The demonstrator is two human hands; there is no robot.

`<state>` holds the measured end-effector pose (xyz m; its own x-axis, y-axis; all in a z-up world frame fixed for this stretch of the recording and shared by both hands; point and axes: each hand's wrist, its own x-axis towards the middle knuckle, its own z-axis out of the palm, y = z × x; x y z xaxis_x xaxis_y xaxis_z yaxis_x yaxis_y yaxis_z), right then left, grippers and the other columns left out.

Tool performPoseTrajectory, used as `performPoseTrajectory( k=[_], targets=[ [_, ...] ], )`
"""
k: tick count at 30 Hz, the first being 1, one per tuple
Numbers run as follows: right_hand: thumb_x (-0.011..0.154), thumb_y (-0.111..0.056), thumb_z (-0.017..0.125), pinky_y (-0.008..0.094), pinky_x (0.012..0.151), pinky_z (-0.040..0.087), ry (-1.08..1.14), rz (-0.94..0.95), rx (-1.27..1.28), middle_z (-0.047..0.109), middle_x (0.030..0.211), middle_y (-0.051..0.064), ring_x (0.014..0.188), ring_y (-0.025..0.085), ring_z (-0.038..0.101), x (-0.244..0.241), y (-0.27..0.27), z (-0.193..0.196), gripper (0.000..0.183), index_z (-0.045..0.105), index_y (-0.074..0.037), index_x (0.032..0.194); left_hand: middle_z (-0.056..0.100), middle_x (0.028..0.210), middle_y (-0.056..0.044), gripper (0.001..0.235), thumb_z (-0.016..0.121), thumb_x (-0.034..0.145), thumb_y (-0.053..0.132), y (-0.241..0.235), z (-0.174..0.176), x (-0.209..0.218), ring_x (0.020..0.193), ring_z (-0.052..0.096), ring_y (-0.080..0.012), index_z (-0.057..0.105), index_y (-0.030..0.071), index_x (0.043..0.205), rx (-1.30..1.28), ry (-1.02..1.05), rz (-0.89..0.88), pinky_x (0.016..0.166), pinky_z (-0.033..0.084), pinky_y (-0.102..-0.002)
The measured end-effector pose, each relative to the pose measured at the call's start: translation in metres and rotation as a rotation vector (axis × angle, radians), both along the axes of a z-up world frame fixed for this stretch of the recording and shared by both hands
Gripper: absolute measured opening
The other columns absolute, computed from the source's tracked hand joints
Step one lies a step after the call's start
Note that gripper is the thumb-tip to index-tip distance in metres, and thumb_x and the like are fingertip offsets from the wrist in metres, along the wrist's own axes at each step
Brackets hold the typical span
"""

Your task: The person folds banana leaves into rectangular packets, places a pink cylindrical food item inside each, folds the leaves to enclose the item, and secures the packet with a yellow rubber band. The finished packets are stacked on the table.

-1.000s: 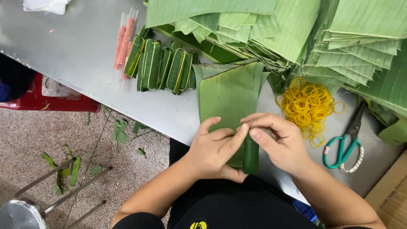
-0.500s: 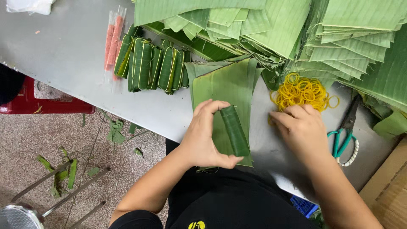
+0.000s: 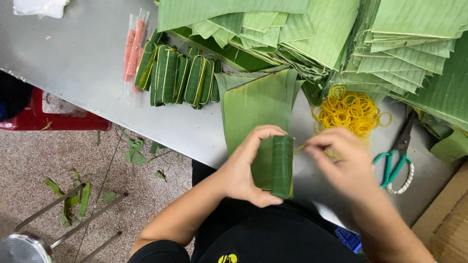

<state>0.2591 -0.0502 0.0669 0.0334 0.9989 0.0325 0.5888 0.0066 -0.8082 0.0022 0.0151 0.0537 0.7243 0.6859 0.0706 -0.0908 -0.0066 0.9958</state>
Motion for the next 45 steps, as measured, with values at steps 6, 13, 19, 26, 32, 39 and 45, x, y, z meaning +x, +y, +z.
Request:
performPoseTrajectory(
  k=[6, 13, 19, 26, 32, 39, 45],
  targets=[
    [0.096, -0.016, 0.065, 0.030, 0.087, 0.052, 0.855, 0.103, -0.288, 0.067, 0.100, 0.008, 0.094, 0.017, 0.063, -0.031, 0.009, -0.020, 0.014, 0.063, -0.002, 0.096, 0.048, 0.145, -0.010, 0.108, 0.094, 0.072, 0.044, -0.001, 0.002, -0.002, 0.131, 0.050, -0.0193, 0.034, 0.007, 0.154, -0.548, -0.362, -0.116, 0.116, 0.039, -0.035],
    [0.080, -0.016, 0.074, 0.034, 0.047, 0.041, 0.402, 0.331, -0.260, 0.056, 0.061, 0.002, 0.051, 0.015, 0.051, -0.024, 0.012, 0.016, 0.023, 0.072, -0.003, 0.099, 0.057, 0.139, -0.013, 0.112, 0.096, 0.057, 0.049, 0.009, 0.012, -0.008, 0.125, 0.063, -0.0285, 0.039, 0.008, 0.144, 0.747, 0.368, 0.120, 0.108, 0.037, -0.047],
    [0.086, -0.016, 0.078, 0.037, 0.051, 0.044, 0.129, 0.560, 0.179, 0.057, 0.069, 0.006, 0.057, 0.025, 0.058, -0.051, 0.023, 0.041, 0.016, 0.068, -0.008, 0.095, 0.056, 0.136, -0.009, 0.105, 0.093, 0.068, 0.042, 0.015, -0.009, -0.019, 0.112, 0.059, -0.0194, 0.037, 0.007, 0.150, -0.020, 0.070, 0.386, 0.093, 0.047, -0.033],
    [0.087, -0.014, 0.075, 0.039, 0.056, 0.049, 0.022, 0.492, 0.241, 0.065, 0.079, 0.008, 0.065, 0.028, 0.064, -0.063, 0.036, 0.043, 0.012, 0.066, -0.008, 0.093, 0.051, 0.148, -0.011, 0.103, 0.089, 0.079, 0.038, -0.008, -0.027, 0.000, 0.135, 0.054, -0.0178, 0.033, 0.006, 0.159, -0.646, -0.394, 0.125, 0.117, 0.045, -0.032],
    [0.083, -0.034, 0.080, 0.038, 0.063, 0.052, 0.062, 0.620, 0.120, 0.070, 0.075, 0.004, 0.068, 0.026, 0.069, -0.060, 0.041, 0.026, 0.032, 0.071, -0.007, 0.097, 0.057, 0.141, -0.019, 0.092, 0.087, 0.084, 0.038, 0.014, -0.005, -0.013, 0.126, 0.056, -0.0277, 0.042, -0.001, 0.155, -0.889, -0.666, 0.367, 0.109, 0.042, -0.045],
    [0.090, -0.044, 0.073, 0.033, 0.073, 0.055, 1.601, 0.346, -0.368, 0.072, 0.099, 0.012, 0.088, 0.022, 0.071, -0.036, 0.022, 0.013, 0.059, 0.066, 0.004, 0.124, 0.056, 0.137, -0.011, 0.102, 0.088, 0.075, 0.058, 0.018, -0.003, -0.017, 0.137, 0.051, -0.0317, 0.036, 0.009, 0.148, 0.528, 0.151, 0.675, 0.125, 0.029, -0.050],
    [0.100, -0.018, 0.064, 0.029, 0.088, 0.060, 0.730, 0.011, -0.307, 0.065, 0.145, 0.016, 0.111, 0.018, 0.074, -0.061, 0.013, -0.017, 0.066, 0.041, -0.002, 0.160, 0.062, 0.133, -0.013, 0.112, 0.092, 0.072, 0.070, 0.014, -0.005, -0.025, 0.136, 0.052, -0.0335, 0.036, 0.008, 0.146, 1.138, 0.316, 0.646, 0.125, 0.015, -0.056]
  ],
)
